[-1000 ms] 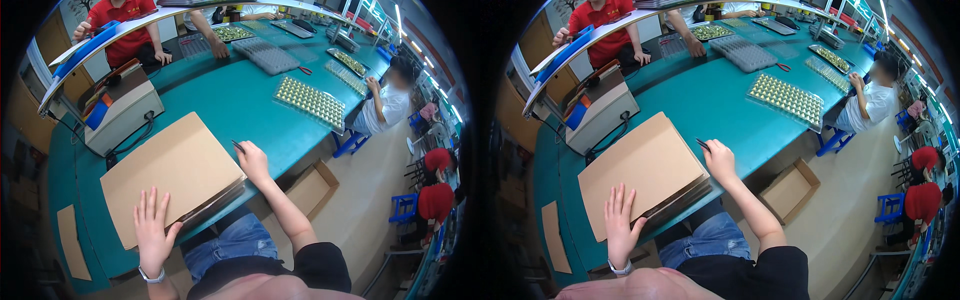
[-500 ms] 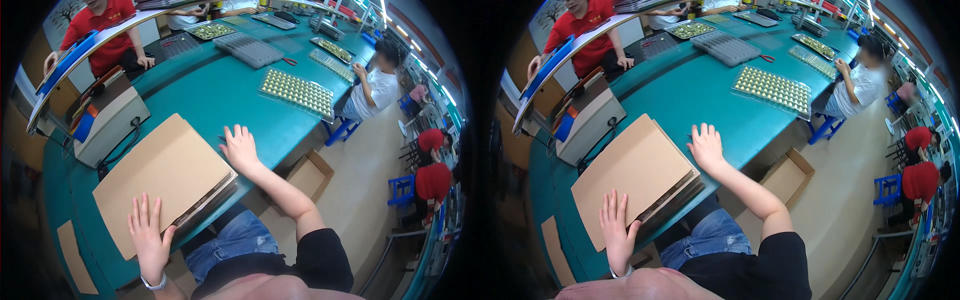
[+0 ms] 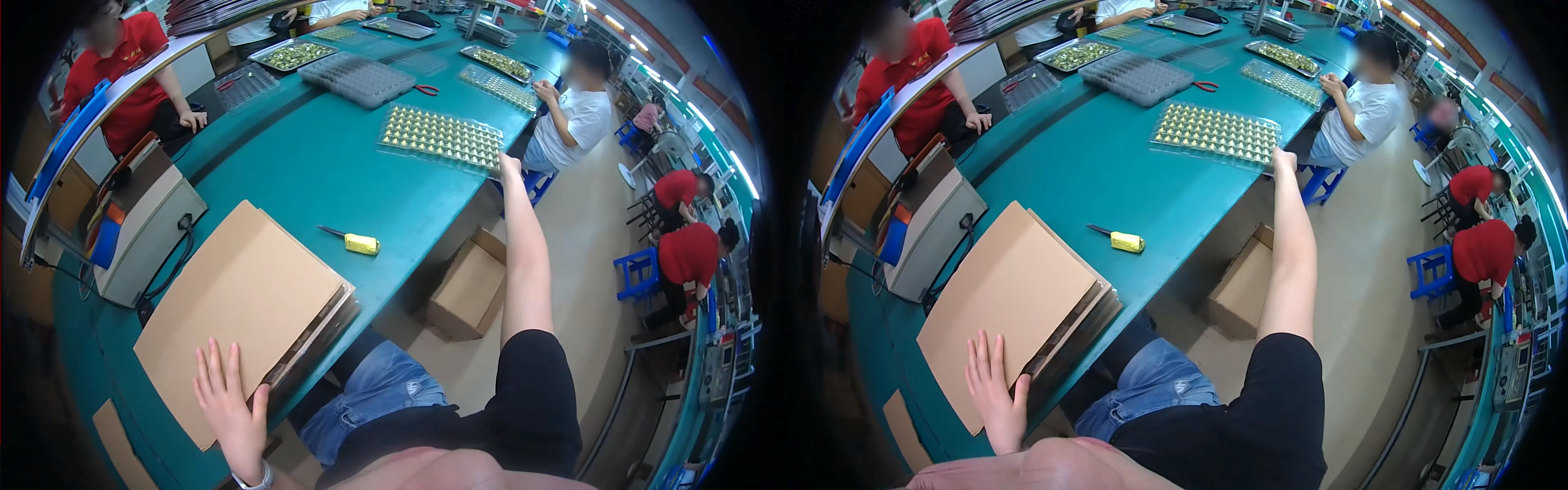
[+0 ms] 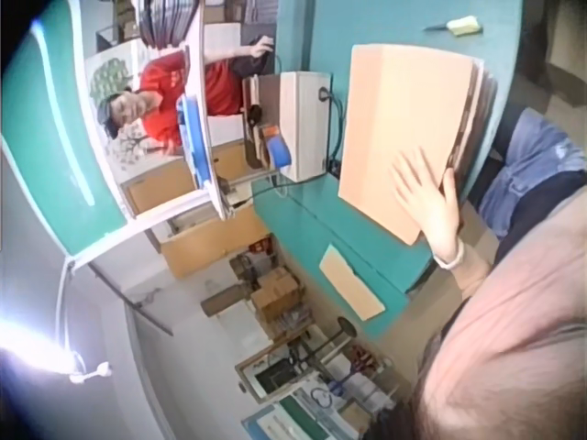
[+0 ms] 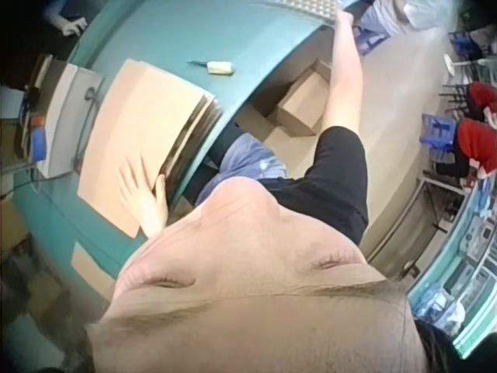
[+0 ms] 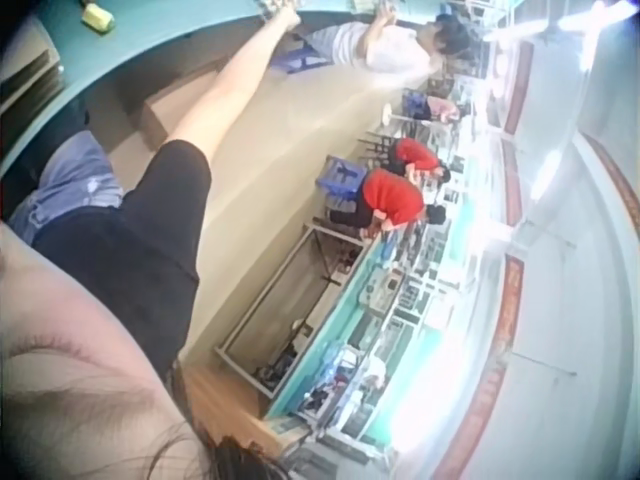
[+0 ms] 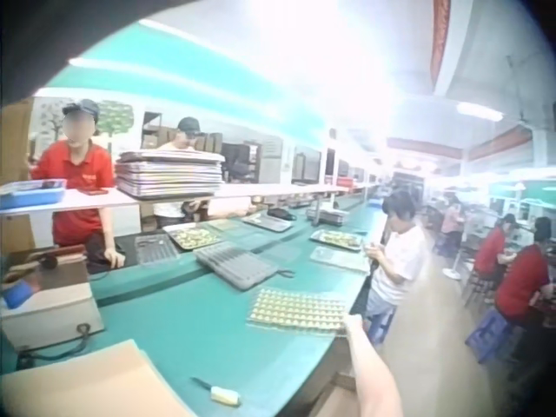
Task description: Placing small electronic components into a grid tray at a factory workstation.
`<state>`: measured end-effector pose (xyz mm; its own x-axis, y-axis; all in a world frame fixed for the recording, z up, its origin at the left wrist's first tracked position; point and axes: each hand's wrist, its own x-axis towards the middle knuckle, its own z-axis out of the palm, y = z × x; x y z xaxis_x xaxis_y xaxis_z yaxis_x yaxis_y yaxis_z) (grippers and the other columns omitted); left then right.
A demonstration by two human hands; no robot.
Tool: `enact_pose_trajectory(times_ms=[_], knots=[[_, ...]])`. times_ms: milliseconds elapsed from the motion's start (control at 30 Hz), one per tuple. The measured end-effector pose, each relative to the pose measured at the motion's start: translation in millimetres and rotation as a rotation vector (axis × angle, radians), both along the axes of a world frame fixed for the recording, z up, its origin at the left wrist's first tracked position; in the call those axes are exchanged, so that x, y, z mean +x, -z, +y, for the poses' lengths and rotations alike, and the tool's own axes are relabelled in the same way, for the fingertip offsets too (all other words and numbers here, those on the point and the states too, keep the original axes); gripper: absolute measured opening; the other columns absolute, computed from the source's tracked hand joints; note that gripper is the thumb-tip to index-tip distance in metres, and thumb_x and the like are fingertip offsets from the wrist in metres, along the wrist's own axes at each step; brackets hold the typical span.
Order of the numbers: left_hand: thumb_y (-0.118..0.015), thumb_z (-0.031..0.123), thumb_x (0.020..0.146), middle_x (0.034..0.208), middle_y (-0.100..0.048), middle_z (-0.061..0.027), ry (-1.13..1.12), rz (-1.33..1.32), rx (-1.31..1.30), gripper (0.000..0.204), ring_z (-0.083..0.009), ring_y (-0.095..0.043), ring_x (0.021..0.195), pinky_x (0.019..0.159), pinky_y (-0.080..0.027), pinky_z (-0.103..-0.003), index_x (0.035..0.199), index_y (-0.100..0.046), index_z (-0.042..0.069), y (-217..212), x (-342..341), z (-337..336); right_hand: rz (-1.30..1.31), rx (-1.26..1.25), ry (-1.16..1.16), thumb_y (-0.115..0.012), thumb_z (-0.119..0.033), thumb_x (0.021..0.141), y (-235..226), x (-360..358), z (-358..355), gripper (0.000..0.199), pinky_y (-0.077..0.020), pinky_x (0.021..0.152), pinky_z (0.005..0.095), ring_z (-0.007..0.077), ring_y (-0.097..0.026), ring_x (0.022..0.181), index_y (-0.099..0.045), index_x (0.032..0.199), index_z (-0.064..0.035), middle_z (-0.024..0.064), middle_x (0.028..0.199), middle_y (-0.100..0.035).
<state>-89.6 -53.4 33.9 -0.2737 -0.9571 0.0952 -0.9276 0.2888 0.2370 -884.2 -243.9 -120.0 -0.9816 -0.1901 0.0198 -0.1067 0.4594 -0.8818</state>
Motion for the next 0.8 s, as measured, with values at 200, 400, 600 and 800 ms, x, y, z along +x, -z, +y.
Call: enact_pose_trajectory(times_ms=[200,400,600,800], knots=[[-0.072,0.030,0.089,0.171,-0.031,-0.0112,-0.066,-0.080,-0.017,0.076,-0.0385,-0.023,0.159,0.126,-0.019,-0.062,0.160,-0.045,0.017,-3.6,11.4,8.2,-0.426,-0.378,-0.367,-0.077,-0.008,0.086,19.4,34.5,4.4,0.019,-0.0484,0.052,0.0321,0.0194,-0.064,0.060,-0.071,0.097,0.0056,0.0095,0.077,-0.067],[-0.068,0.041,0.094,0.171,-0.031,-0.0120,-0.003,-0.066,-0.015,0.074,-0.0391,-0.023,0.159,0.126,-0.018,-0.062,0.160,-0.045,0.017,-0.2,13.6,2.1,-0.951,-0.586,-0.506,-0.072,-0.018,0.096,-4.3,83.2,59.0,0.026,-0.0470,0.054,0.0289,0.0209,-0.059,0.066,-0.058,0.108,-0.0009,0.0113,0.084,-0.062],[-0.059,0.051,0.102,0.159,-0.049,-0.0183,-0.018,0.040,-0.263,0.065,-0.0414,-0.036,0.152,0.124,-0.022,-0.060,0.147,-0.055,0.004,-5.9,20.3,1.0,-1.051,-0.763,-0.556,-0.068,-0.018,0.097,-1.3,177.0,103.0,0.029,-0.0553,0.063,0.0342,0.0297,-0.069,0.082,-0.056,0.117,-0.0012,0.0193,0.103,-0.068],[-0.065,0.033,0.102,0.140,-0.062,-0.0225,0.447,1.198,0.344,0.049,-0.0325,-0.058,0.134,0.116,-0.042,-0.045,0.134,-0.059,-0.004,-1.3,-90.3,18.1,-1.094,-0.943,-0.635,-0.065,-0.016,0.100,-11.8,244.4,153.8,0.015,-0.0612,0.067,0.0342,0.0273,-0.074,0.081,-0.059,0.110,-0.0055,0.0127,0.101,-0.072]])
